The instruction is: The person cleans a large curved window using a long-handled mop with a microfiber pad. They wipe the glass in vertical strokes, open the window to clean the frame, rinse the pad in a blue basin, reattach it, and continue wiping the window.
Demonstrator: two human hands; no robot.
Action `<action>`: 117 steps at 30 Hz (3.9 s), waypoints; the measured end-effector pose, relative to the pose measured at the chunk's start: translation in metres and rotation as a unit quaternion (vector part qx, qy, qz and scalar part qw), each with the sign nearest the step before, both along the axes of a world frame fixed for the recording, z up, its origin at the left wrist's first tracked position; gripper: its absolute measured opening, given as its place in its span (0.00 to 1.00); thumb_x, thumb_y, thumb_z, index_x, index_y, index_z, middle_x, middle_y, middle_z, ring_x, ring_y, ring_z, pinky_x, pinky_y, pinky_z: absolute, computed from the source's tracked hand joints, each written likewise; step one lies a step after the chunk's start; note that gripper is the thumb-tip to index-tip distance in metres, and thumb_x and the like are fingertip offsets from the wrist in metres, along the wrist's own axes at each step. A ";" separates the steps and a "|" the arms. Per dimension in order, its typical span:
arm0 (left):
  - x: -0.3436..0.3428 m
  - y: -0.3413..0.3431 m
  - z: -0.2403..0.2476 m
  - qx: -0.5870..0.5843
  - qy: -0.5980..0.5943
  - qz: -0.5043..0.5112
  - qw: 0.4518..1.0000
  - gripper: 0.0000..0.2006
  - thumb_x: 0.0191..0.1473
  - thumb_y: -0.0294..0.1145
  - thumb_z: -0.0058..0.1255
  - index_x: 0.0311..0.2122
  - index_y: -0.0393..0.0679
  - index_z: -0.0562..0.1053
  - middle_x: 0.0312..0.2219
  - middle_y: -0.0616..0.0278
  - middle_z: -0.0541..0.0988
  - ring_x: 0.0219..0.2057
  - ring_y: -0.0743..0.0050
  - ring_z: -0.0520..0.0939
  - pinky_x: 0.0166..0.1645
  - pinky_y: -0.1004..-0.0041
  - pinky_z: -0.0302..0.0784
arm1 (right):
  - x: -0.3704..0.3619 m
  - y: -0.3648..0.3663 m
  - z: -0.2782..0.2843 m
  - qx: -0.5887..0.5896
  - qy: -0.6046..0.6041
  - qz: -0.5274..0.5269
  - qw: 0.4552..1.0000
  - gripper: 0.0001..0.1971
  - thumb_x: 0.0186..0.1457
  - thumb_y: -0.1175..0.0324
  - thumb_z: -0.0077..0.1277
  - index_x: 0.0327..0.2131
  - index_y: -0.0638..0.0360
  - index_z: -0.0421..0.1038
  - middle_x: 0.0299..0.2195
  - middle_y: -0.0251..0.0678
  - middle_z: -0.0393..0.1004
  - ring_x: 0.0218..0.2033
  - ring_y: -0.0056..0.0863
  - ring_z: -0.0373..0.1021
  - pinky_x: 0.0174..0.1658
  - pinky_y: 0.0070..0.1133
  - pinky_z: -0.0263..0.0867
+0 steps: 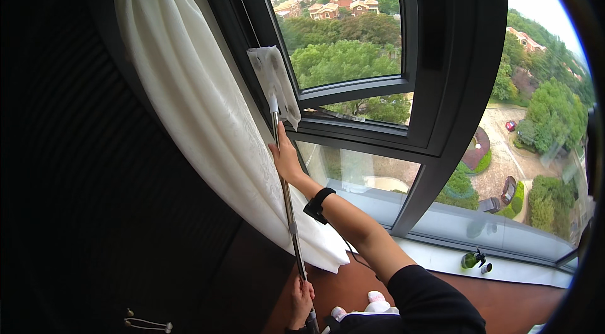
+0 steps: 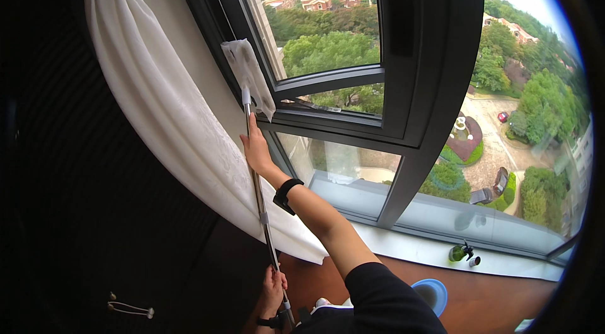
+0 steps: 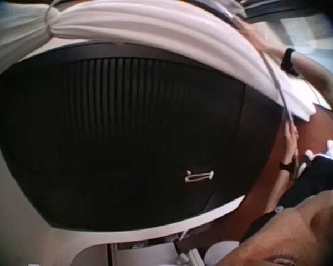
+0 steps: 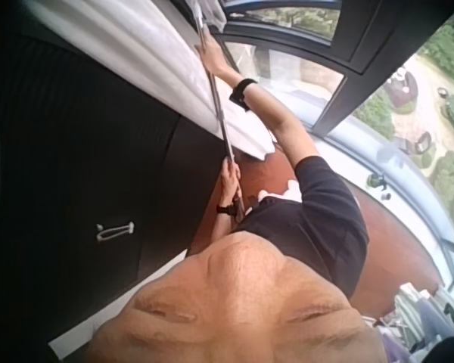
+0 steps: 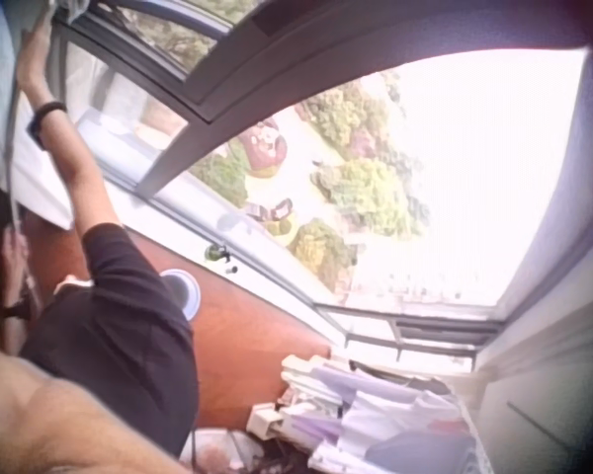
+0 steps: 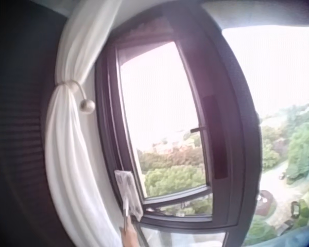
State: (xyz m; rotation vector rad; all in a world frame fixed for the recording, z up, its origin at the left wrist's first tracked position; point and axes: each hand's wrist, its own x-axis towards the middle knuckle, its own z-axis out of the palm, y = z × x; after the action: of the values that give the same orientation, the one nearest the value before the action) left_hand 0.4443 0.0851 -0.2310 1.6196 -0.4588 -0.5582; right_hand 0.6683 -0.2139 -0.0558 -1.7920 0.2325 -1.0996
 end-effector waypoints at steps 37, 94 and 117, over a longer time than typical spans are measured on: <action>-0.034 0.037 -0.013 0.172 -0.175 0.061 0.967 0.19 0.58 0.43 0.57 0.39 0.32 0.71 0.26 0.49 0.77 0.29 0.57 0.80 0.35 0.64 0.74 | -0.156 0.175 -0.148 0.259 0.089 0.090 0.958 0.13 0.66 0.60 0.46 0.34 0.57 0.61 0.19 0.26 0.62 0.18 0.16 0.59 0.21 0.20 0.58; -0.041 0.003 -0.021 0.233 -0.325 0.154 0.904 0.19 0.63 0.39 0.49 0.43 0.28 0.70 0.30 0.34 0.77 0.33 0.37 0.80 0.33 0.58 0.75 | -0.176 0.127 -0.082 0.054 0.195 0.192 0.960 0.13 0.63 0.67 0.42 0.39 0.62 0.49 0.17 0.48 0.68 0.19 0.45 0.70 0.24 0.36 0.65; -0.001 -0.052 0.088 0.077 -0.348 0.137 0.924 0.22 0.61 0.43 0.51 0.40 0.27 0.69 0.20 0.38 0.75 0.26 0.33 0.80 0.24 0.57 0.73 | -0.152 0.082 0.067 0.001 0.031 0.160 0.987 0.13 0.61 0.65 0.50 0.41 0.62 0.60 0.18 0.41 0.67 0.19 0.30 0.68 0.25 0.26 0.64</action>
State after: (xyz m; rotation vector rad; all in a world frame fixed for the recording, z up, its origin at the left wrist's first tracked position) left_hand 0.4430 0.0335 -0.1430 1.9780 -0.7019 0.2247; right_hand 0.5161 -0.1319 0.0107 -1.7873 -0.0191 -0.8155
